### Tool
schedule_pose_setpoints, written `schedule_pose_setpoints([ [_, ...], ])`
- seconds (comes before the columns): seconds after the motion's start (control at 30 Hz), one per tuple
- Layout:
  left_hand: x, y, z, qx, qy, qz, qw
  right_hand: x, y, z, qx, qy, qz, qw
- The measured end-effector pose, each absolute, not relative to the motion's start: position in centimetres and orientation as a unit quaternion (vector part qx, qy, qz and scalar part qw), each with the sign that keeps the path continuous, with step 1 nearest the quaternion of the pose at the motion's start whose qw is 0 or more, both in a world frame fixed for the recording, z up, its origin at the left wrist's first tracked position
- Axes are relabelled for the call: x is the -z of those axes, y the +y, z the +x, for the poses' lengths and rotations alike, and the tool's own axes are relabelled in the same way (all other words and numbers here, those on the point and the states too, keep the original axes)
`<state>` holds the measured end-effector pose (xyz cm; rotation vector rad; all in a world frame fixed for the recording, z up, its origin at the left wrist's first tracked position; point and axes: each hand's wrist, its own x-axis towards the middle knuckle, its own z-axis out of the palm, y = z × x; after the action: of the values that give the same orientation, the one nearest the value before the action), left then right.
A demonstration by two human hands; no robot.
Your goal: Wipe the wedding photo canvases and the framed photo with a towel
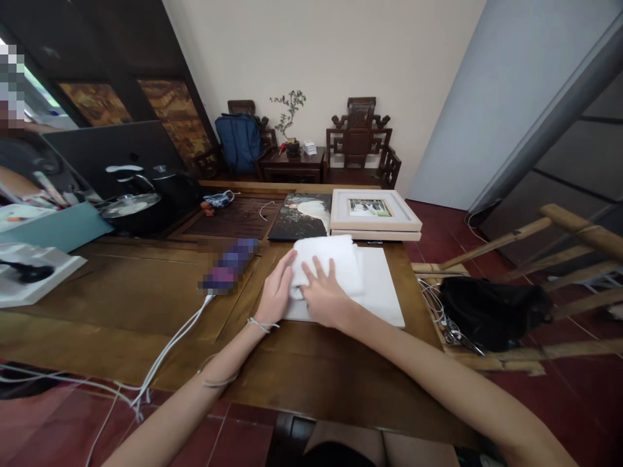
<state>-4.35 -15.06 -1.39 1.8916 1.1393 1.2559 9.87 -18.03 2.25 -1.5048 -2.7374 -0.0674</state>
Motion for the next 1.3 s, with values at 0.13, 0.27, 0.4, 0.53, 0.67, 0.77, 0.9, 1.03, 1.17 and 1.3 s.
schedule_pose_setpoints([
  [0.13,1.5,-15.1,-4.3,-0.503,0.430,0.693,0.287,-3.3,-21.9,10.9,0.020,-0.926,-0.376,0.027],
  [0.27,2.2,-14.8,-4.0,-0.426,0.443,0.746,0.257,-4.9,-23.2,13.1,-0.020,-0.925,-0.380,0.015],
  [0.4,3.0,-14.6,-3.9,-0.347,0.435,0.801,0.220,-5.9,-20.0,14.8,-0.046,-0.862,-0.505,0.015],
  [0.53,3.3,-14.7,-3.9,-0.314,0.427,0.826,0.191,-6.0,-15.2,14.5,-0.070,-0.820,-0.565,0.053],
  [0.67,3.1,-14.7,-4.0,-0.292,0.423,0.841,0.167,-5.6,-12.0,12.4,-0.096,-0.822,-0.555,0.078],
  [0.77,3.1,-14.7,-4.1,-0.287,0.421,0.844,0.168,-5.4,-11.1,11.7,-0.109,-0.823,-0.548,0.101],
  [0.9,3.5,-15.0,-4.2,-0.298,0.461,0.819,0.165,-5.6,-11.9,14.9,-0.109,-0.808,-0.564,0.128],
  [1.03,3.6,-15.3,-4.2,-0.325,0.517,0.774,0.168,-5.0,-15.5,20.6,-0.090,-0.779,-0.603,0.147],
  [1.17,2.8,-14.9,-4.3,-0.378,0.526,0.711,0.275,-3.1,-20.4,23.8,-0.080,-0.760,-0.626,0.157],
  [1.3,0.9,-15.0,-4.6,-0.460,0.453,0.603,0.469,-1.4,-23.3,24.5,-0.077,-0.766,-0.614,0.176],
])
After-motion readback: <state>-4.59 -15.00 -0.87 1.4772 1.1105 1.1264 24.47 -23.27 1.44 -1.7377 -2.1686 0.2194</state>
